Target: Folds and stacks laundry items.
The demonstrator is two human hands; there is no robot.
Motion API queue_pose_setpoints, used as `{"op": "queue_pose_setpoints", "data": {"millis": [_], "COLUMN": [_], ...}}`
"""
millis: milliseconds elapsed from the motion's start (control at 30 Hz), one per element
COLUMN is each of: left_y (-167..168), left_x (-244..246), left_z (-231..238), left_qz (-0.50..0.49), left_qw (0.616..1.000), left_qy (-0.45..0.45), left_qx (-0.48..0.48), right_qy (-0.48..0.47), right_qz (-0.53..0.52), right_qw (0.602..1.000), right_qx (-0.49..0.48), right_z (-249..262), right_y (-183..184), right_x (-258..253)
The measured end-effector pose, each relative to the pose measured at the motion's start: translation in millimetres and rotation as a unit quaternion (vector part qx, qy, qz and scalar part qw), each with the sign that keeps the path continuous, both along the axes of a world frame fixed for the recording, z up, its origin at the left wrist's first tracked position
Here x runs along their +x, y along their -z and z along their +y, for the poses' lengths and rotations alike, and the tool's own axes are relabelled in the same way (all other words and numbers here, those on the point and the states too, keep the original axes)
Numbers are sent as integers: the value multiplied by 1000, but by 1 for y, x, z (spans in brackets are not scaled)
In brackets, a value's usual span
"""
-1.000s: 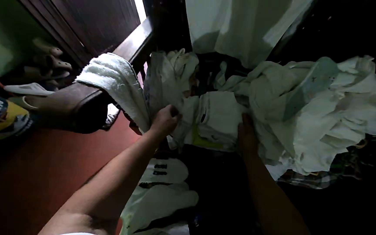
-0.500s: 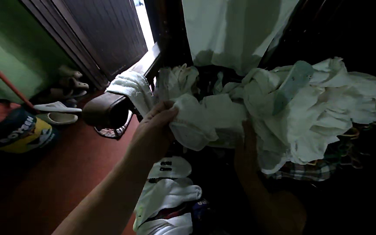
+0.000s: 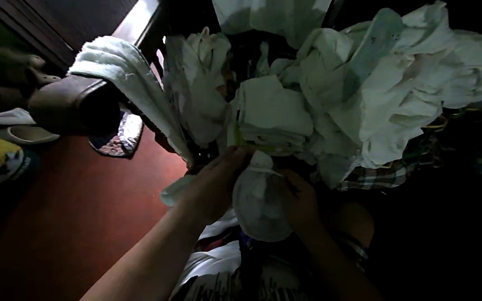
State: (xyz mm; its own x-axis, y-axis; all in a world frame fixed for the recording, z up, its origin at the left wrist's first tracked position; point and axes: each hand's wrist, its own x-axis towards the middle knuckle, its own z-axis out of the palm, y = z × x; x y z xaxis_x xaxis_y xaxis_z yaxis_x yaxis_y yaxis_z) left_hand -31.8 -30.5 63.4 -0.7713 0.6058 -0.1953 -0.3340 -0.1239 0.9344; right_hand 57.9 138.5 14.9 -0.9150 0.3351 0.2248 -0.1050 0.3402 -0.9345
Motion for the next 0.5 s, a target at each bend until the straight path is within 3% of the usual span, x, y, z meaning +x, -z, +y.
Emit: {"op": "queue_pose_setpoints", "data": {"millis": [100,200,333,500], "left_y": [7,12,28,42], "left_x": [-5,-4,-2,-7], "left_z": [-10,-15,-17,-32], "left_qz": [78,182,270,418], "left_qw": [993,965,928,850], "left_qy": [89,120,89,-31], "left_qx": [-7,-142,-240,-320], "right_qy": [49,69,21,84], "right_qz": [-99,-160,-129,-101], "right_qw": [988,965,936,896], "right_qx": [-113,-196,-328,-424], "right_z": [8,15,24,34], "right_y": [-15,-30,-24,-25], "right_x": [-2,-3,4,13]}}
